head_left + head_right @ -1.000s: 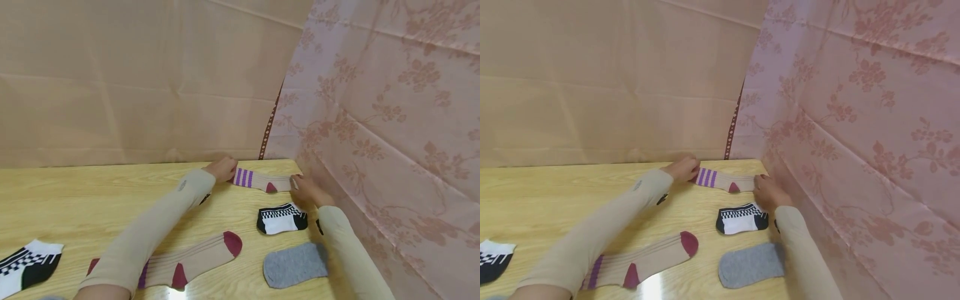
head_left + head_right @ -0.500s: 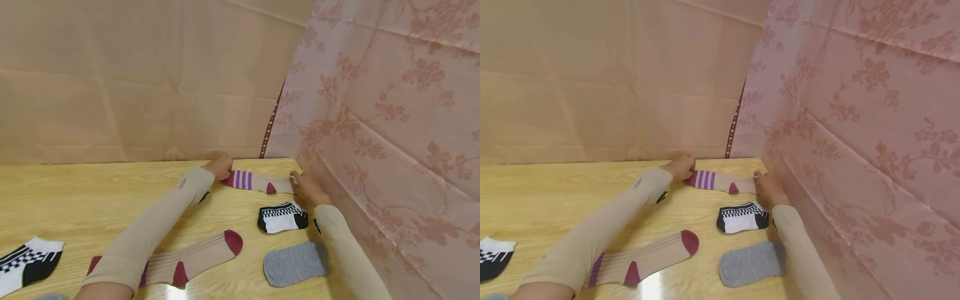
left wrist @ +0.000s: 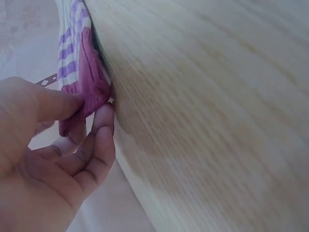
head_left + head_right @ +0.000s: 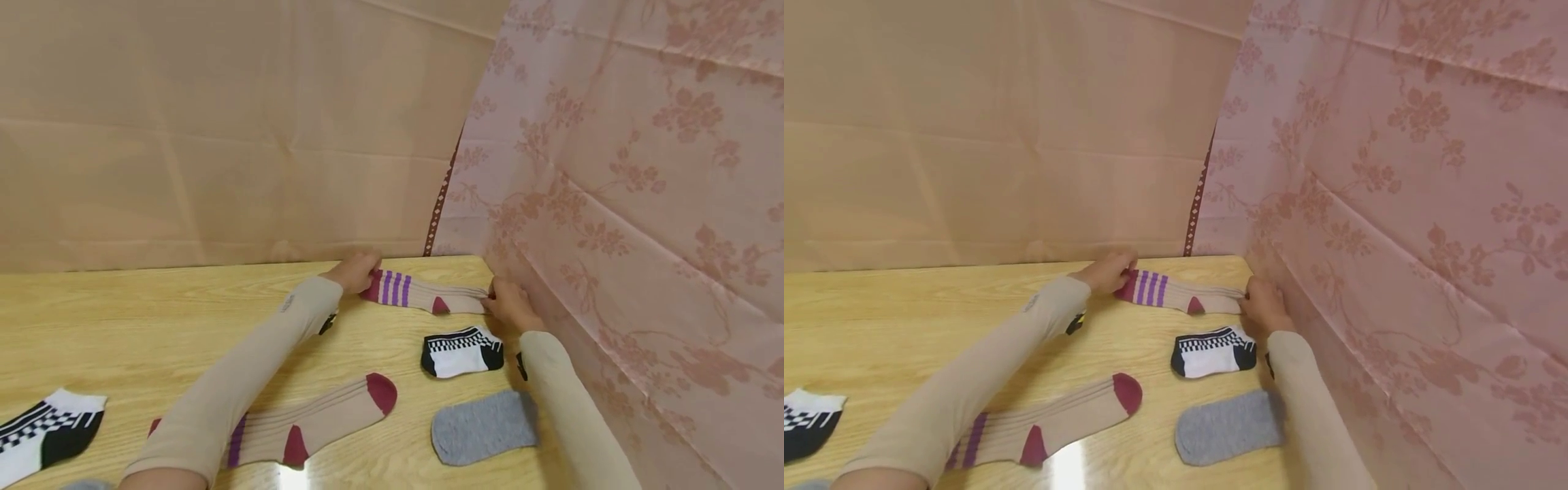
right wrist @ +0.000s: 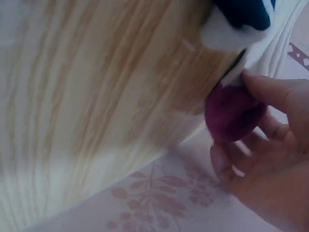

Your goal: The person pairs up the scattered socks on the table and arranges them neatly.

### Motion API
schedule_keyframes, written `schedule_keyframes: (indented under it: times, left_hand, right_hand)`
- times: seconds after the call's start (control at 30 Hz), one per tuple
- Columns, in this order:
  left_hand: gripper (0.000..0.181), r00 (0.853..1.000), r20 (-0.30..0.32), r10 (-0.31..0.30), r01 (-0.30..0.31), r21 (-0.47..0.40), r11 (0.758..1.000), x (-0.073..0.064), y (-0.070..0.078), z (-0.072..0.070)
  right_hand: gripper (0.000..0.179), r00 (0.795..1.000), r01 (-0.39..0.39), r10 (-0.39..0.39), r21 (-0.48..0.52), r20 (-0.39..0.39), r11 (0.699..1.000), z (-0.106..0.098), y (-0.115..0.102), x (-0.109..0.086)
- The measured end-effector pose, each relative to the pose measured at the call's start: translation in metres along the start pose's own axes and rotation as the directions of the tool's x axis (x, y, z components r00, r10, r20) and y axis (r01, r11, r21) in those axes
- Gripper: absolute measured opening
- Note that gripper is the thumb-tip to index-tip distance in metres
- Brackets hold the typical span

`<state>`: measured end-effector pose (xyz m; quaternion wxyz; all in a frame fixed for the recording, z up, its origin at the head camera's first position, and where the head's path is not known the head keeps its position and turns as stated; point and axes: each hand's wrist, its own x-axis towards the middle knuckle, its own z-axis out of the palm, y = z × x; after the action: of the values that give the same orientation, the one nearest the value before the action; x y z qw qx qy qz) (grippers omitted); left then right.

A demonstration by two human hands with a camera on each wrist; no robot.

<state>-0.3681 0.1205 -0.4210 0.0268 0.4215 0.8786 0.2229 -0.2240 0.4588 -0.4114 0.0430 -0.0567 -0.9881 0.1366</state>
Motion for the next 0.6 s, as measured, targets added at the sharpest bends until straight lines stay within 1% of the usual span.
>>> schedule_keyframes:
  times: [0.07,0.13,0.2,0.33,0.4,0.47,0.5,0.6]
  left_hand:
    - [0.010,0.999,-0.035,0.038,-0.038,0.001,0.999,-0.001,-0.002,-0.002]
    - [0.011,0.996,-0.066,0.066,-0.066,-0.002,0.998,-0.002,-0.004,-0.005]
    - [0.011,0.994,-0.084,0.077,-0.078,-0.019,0.997,-0.003,-0.006,-0.007]
    - [0.013,0.991,-0.102,0.088,-0.094,-0.056,0.994,-0.005,-0.012,-0.009]
    - [0.017,0.989,-0.110,0.103,-0.110,-0.061,0.992,-0.005,-0.014,-0.009]
    - [0.020,0.987,-0.121,0.109,-0.118,-0.070,0.991,-0.005,-0.016,-0.010]
    - [0.021,0.986,-0.125,0.107,-0.117,-0.080,0.990,-0.005,-0.016,-0.011]
    - [0.023,0.988,-0.133,0.080,-0.095,-0.108,0.990,-0.006,-0.016,-0.016]
  right_hand:
    - [0.019,1.000,0.020,-0.018,0.115,-0.016,0.993,-0.003,0.003,0.001]
    - [0.020,0.999,0.041,-0.034,0.228,-0.035,0.973,-0.007,0.007,0.001]
    - [0.020,0.998,0.046,-0.031,0.302,-0.055,0.952,-0.010,0.010,0.002]
    - [0.014,0.998,0.048,-0.031,0.401,-0.049,0.915,-0.013,0.014,0.001]
    - [0.009,0.998,0.051,-0.028,0.442,-0.057,0.895,-0.013,0.015,0.000]
    - [0.008,0.995,0.072,-0.032,0.457,-0.095,0.886,-0.013,0.014,-0.001]
    - [0.008,0.992,0.086,-0.035,0.454,-0.121,0.887,-0.012,0.014,-0.002]
    - [0.008,0.979,0.102,-0.016,0.424,-0.203,0.900,-0.011,0.012,-0.003]
